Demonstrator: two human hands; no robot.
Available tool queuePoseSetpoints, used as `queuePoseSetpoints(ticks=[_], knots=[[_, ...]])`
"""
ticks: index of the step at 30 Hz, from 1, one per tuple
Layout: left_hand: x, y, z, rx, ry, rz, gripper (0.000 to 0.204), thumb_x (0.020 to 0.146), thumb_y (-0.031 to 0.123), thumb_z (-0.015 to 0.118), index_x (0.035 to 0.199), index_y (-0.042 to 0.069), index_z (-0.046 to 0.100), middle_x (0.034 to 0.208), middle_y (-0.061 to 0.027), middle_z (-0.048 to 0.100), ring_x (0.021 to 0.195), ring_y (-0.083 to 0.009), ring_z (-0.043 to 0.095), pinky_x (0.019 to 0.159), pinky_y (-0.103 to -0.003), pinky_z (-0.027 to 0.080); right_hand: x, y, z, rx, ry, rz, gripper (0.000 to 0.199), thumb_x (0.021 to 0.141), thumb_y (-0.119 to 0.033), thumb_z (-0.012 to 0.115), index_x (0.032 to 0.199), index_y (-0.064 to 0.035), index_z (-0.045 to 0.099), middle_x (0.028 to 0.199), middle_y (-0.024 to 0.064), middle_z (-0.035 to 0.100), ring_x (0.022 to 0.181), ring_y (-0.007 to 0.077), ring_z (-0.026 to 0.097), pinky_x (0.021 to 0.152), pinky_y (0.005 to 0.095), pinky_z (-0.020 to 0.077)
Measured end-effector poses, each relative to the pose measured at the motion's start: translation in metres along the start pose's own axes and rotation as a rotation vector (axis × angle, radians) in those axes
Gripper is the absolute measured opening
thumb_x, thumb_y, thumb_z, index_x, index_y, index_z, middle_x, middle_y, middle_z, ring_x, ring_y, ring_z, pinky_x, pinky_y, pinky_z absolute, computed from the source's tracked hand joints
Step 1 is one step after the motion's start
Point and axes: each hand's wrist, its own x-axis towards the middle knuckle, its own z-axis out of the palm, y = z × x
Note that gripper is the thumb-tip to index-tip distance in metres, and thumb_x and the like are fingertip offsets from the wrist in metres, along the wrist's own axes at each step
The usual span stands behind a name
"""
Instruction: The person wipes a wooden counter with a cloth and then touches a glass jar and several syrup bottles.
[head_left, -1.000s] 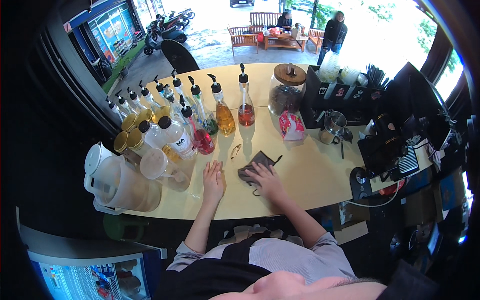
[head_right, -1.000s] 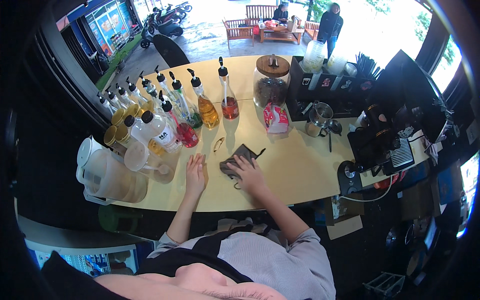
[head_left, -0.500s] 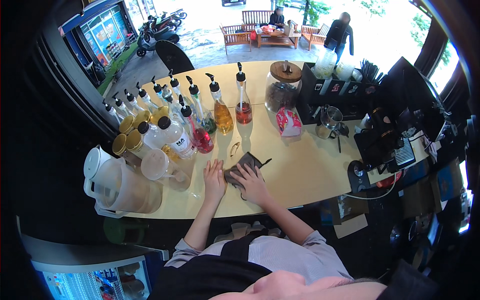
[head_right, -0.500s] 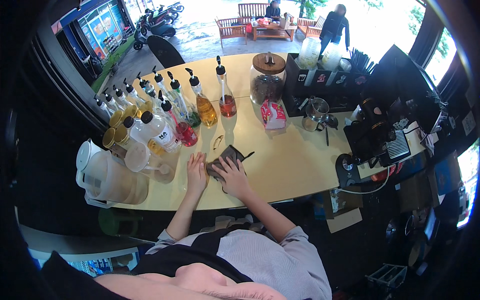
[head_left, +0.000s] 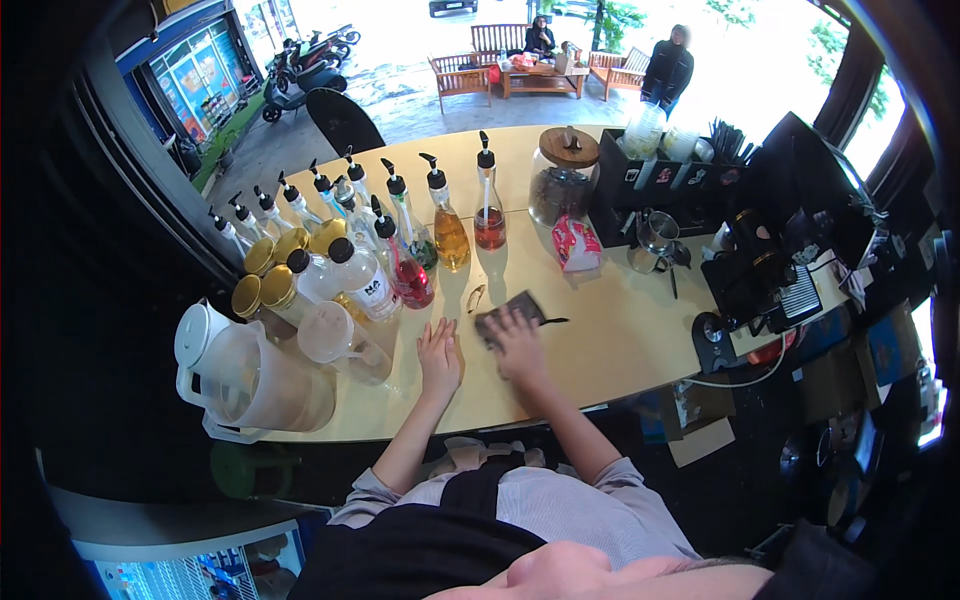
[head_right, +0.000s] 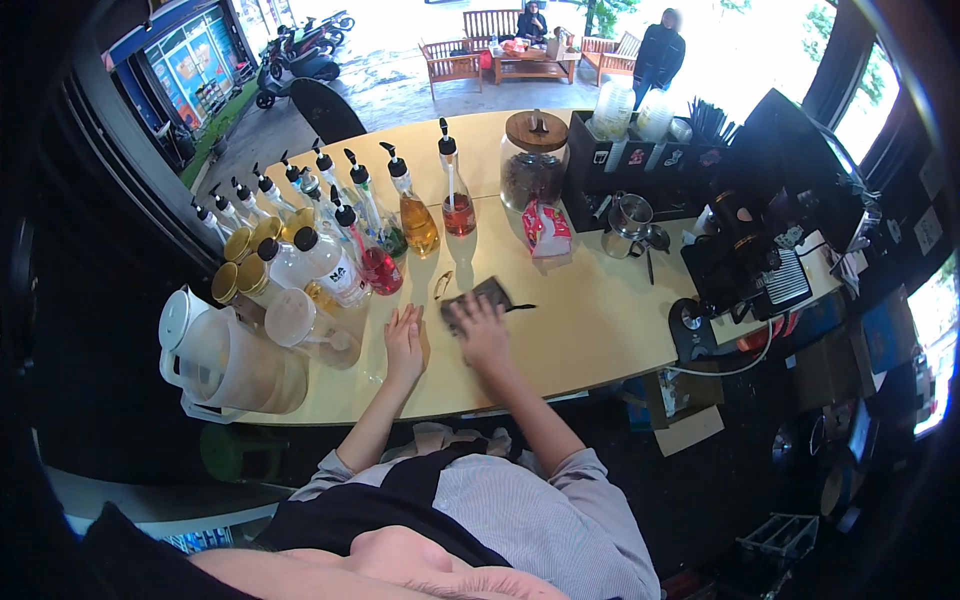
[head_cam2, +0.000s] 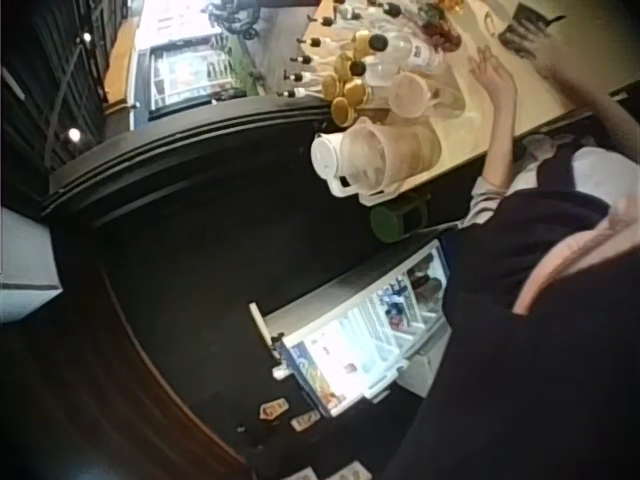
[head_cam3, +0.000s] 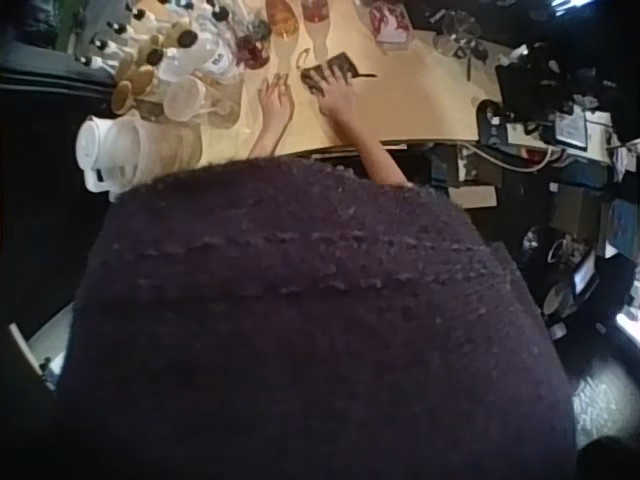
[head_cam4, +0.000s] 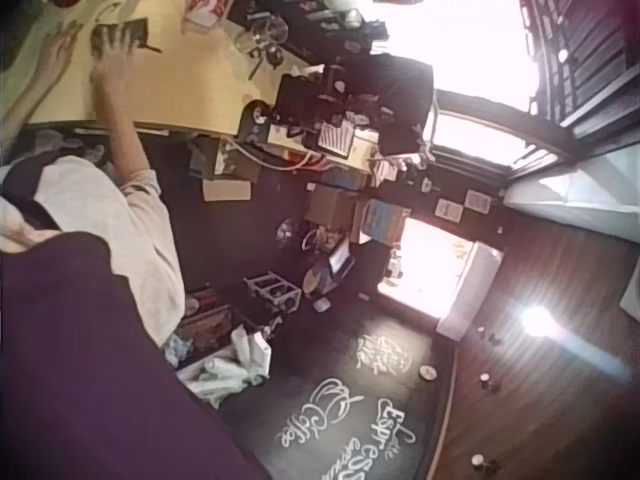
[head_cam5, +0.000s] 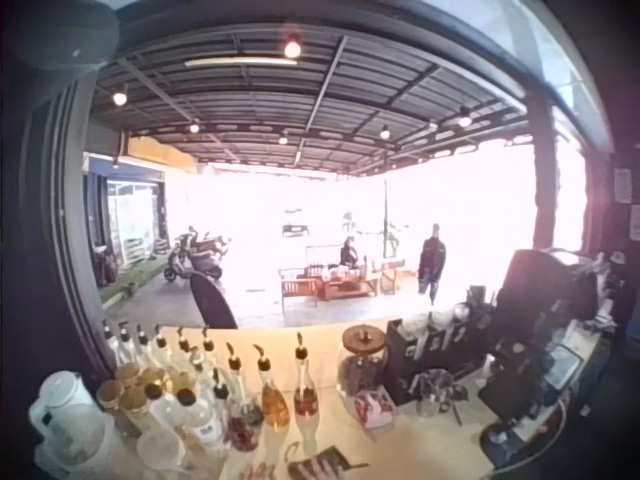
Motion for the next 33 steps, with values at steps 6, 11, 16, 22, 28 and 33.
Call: queuePoseSetpoints(ticks=[6, 11, 16, 22, 28, 33], knots=[[-0.011, -0.006, -0.012, -0.07, -0.011, 0.058, 0.044, 0.107, 0.027, 0.033, 0.14, 0.011, 0.057, 0.148, -0.0156, 0.05, 0.144, -0.0423, 0.031, 0.116, -0.06, 0.02, -0.059, -0.041, -0.004, 0.115, -0.04, -0.215, 0.061, 0.085, -0.028, 0.069, 0.143, -0.0279, 0.052, 0.156, 0.0028, 0.042, 0.144, 0.025, 0.039, 0.121, 0.0502, 0.0216], [-0.022, -0.011, -0.026, 0.008, -0.027, 0.092, 0.043, 0.106, 0.027, 0.034, 0.14, 0.011, 0.057, 0.148, -0.0162, 0.049, 0.144, -0.0425, 0.031, 0.116, -0.06, 0.022, -0.085, 0.011, -0.022, 0.155, -0.003, -0.05, 0.074, 0.07, -0.017, 0.071, 0.141, -0.0254, 0.054, 0.156, 0.0019, 0.042, 0.144, 0.0238, 0.039, 0.121, 0.0487, 0.0233], [-0.029, -0.013, -0.035, 0.032, -0.119, 0.127, 0.042, 0.106, 0.026, 0.036, 0.139, 0.011, 0.057, 0.149, -0.0156, 0.049, 0.145, -0.0422, 0.03, 0.116, -0.061, 0.022, -0.068, 0.057, -0.027, 0.08, 0.107, 0.17, 0.064, 0.083, -0.021, 0.066, 0.145, -0.0239, 0.051, 0.157, 0.0053, 0.04, 0.144, 0.028, 0.037, 0.12, 0.0524, 0.0218], [-0.019, -0.019, -0.04, 0.03, -0.112, 0.193, 0.045, 0.107, 0.028, 0.03, 0.14, 0.009, 0.055, 0.148, -0.016, 0.049, 0.146, -0.0397, 0.03, 0.118, -0.056, 0.019, -0.051, -0.045, 0.003, 0.07, 0.054, 0.069, 0.062, 0.085, -0.02, 0.064, 0.145, -0.0244, 0.051, 0.158, 0.0081, 0.039, 0.145, 0.0316, 0.035, 0.121, 0.0536, 0.0199], [-0.029, -0.021, -0.032, -0.01, -0.062, 0.138, 0.043, 0.107, 0.025, 0.034, 0.14, 0.008, 0.055, 0.148, -0.0164, 0.05, 0.146, -0.0393, 0.031, 0.119, -0.055, 0.019, -0.093, -0.083, 0.005, 0.115, -0.017, -0.067, 0.066, 0.081, -0.018, 0.07, 0.144, -0.0277, 0.052, 0.157, 0.004, 0.04, 0.144, 0.0257, 0.038, 0.121, 0.0496, 0.0234], [-0.025, -0.017, -0.032, -0.024, -0.047, 0.136, 0.042, 0.106, 0.024, 0.036, 0.139, 0.006, 0.056, 0.146, -0.0166, 0.052, 0.145, -0.0404, 0.032, 0.118, -0.057, 0.02, -0.084, -0.034, -0.01, 0.077, 0.006, 0.003, 0.063, 0.083, -0.018, 0.068, 0.144, -0.0262, 0.052, 0.157, 0.005, 0.039, 0.143, 0.0269, 0.039, 0.12, 0.0503, 0.0245]])
